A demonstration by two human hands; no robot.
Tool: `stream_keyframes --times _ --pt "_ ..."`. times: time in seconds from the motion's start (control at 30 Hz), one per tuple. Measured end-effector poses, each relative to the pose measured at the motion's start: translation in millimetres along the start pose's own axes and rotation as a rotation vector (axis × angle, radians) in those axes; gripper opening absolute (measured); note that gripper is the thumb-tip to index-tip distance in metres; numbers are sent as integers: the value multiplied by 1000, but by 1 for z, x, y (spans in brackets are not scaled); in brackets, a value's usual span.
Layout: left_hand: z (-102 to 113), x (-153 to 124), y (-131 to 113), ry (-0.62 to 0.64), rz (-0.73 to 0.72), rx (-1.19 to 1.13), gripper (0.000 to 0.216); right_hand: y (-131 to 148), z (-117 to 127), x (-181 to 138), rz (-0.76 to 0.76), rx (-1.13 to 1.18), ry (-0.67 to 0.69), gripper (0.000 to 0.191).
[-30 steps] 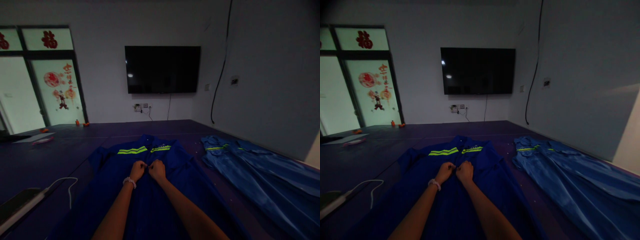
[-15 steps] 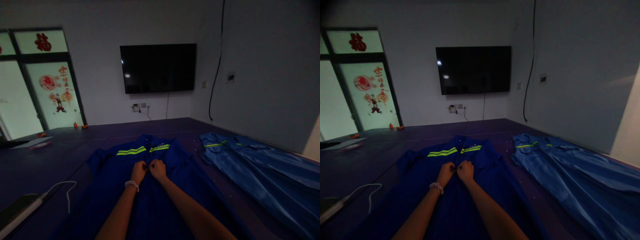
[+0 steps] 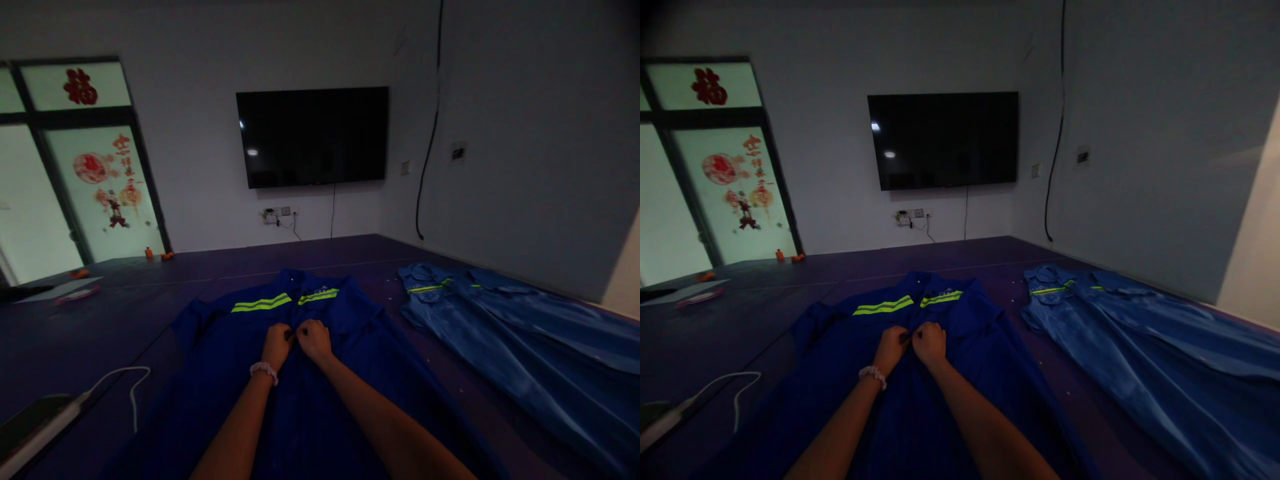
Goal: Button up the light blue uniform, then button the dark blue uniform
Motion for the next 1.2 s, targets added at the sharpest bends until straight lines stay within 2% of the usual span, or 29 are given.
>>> stream_keyframes --times 0.2,0.43,0.57,0.67,0.77,0.87,1.2 --pt "-4 2 -6 29 -47 -16 13 0 1 -1 -4 3 0 23" --pt "-4 3 -6 39 -36 -27 20 3 3 -1 11 -1 8 25" --pt "-4 2 -2 33 2 -42 16 6 3 -4 46 -16 21 36" --pt "-5 2 0 32 21 -57 16 14 -2 -9 149 -143 54 45" --pt "-6 2 0 28 35 -66 16 18 -6 -11 219 -266 70 35" --pt "-4 2 2 5 58 -62 14 19 -5 -9 230 -278 64 29" --pt "-1 0 9 -57 130 -84 6 22 1 -13 220 -320 -6 27"
Point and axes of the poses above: each hand's wrist, its own x-axis towards the middle knuckle, its own z-axis out of the back of the hand, y = z × x, the point moved 10 cm from there along x, towards the middle knuckle, and after that the axes turned 13 degrees about -z, right-handed, at the moved point
